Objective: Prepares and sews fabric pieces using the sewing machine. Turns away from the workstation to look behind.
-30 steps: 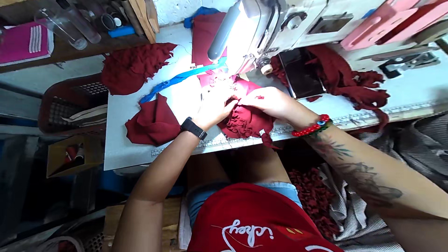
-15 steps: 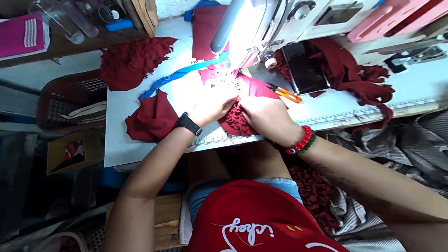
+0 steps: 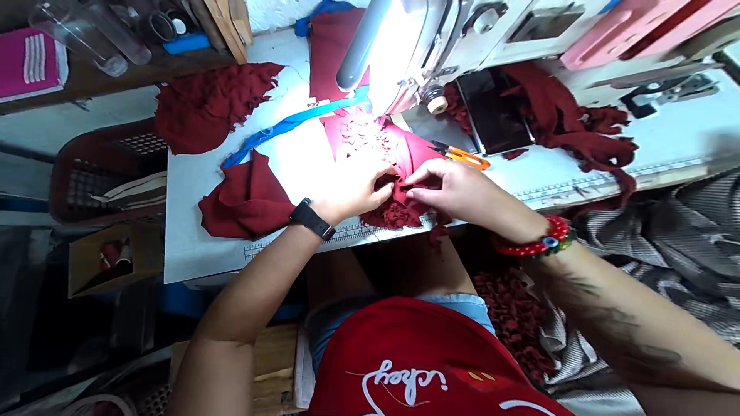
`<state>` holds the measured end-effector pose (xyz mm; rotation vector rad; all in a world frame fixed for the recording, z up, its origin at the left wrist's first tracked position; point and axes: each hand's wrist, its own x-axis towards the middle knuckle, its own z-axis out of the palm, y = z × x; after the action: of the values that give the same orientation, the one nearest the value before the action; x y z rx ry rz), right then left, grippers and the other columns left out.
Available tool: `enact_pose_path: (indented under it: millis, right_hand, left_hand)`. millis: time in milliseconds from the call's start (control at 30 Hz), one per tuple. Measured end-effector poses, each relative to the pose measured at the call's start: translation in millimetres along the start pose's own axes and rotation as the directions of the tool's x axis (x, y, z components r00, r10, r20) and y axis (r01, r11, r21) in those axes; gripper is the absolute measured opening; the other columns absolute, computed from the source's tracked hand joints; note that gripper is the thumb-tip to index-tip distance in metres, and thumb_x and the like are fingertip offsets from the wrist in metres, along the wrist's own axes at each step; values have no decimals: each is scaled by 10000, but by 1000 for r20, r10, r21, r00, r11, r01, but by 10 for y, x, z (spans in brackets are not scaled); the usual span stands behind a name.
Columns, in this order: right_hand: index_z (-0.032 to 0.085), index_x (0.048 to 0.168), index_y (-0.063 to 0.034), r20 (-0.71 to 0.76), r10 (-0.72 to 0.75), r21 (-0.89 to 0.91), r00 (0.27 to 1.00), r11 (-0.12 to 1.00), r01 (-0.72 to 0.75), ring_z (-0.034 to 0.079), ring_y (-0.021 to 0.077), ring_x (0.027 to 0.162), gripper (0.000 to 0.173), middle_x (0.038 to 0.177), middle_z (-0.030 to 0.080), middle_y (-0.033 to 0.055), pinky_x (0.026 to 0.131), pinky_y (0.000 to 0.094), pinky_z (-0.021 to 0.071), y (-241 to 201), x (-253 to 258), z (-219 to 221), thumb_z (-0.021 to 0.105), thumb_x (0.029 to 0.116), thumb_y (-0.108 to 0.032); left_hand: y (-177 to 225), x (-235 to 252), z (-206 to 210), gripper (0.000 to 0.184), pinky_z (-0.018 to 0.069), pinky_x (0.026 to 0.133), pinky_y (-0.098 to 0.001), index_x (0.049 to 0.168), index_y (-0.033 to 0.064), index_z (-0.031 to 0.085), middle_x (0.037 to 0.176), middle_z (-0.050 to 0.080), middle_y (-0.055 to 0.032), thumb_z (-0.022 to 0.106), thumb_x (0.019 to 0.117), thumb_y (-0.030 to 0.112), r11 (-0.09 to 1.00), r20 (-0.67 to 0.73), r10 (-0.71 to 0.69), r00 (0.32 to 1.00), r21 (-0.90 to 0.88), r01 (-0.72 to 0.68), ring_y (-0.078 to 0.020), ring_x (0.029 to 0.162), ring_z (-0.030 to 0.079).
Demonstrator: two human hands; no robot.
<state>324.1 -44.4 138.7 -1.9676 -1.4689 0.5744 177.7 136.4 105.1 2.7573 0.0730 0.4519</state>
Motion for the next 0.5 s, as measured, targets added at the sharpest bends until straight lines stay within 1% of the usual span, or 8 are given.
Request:
enact_pose_path:
  millis: [67,167,200,267,333,400,433,500]
  right_hand:
    - [708,997,-120,44,66,163,997,984,-72,640,125,680,75,843,693,38,607,320,547,5,-37,-96,702,980,-193]
    - [605,830,-130,29,164,269,986,949,-166,411,66,464,310,622,522,-1,444,227,324,-74,-93,-153,568,1063,-332]
    - [600,845,-128,25,185,283,982,941,-184,383,63,449,305,612,503,-2,435,223,300,-77,-95,-156,560,1068,-332]
    - [656,1049,-133,47,161,291,986,942,-167,450,68,496,141,680,572,-1,459,226,366,-20,-78,-139,635,1032,-271]
    - [705,1159,-142,49,65,174,997,982,-73,550,106,593,259,761,636,7,523,282,464,62,-7,-83,773,930,-242]
    - [763,1086,-148,17,-44,-30,999,999,44,642,163,820,200,926,687,25,722,398,540,105,69,-23,782,913,-248]
    - [778,1013,-140,-16,-86,-90,996,992,84,648,202,900,122,964,686,47,792,455,529,107,78,3,741,937,-226]
    - [769,953,-126,-90,-97,-117,991,989,86,661,195,884,146,959,701,54,783,453,527,78,62,15,654,987,-209]
  left_hand:
    - [22,24,18,240,404,1027,-530,1067,169,779,1039,745,-41,618,980,324,1000,-36,-17,999,17,17,-220,1066,669]
    - [9,34,46,191,395,1052,-549,1024,158,780,986,746,-36,617,968,241,999,-92,-41,995,-27,39,-218,1035,678]
    - [-12,29,52,201,374,1079,-543,1025,151,779,1000,748,-36,605,976,237,997,-101,-51,994,-69,44,-213,1053,674]
    - [-48,15,63,234,334,1094,-529,1022,155,785,1016,746,-26,579,978,257,989,-112,-84,990,-129,69,-199,1074,654]
    - [-61,11,69,243,335,1092,-519,1019,169,792,1021,751,-9,577,978,276,985,-119,-106,987,-145,88,-182,1075,651]
    - [-51,2,80,224,346,1070,-520,1011,169,790,990,740,-13,592,971,265,987,-127,-104,986,-135,87,-184,1052,651]
    - [-32,-4,87,204,359,1054,-527,1000,167,785,974,735,-20,607,962,258,991,-129,-96,987,-101,83,-194,1037,656]
    - [51,-28,72,149,374,1058,-548,995,157,774,978,730,-37,651,939,220,997,-107,-82,991,-2,83,-226,1052,657]
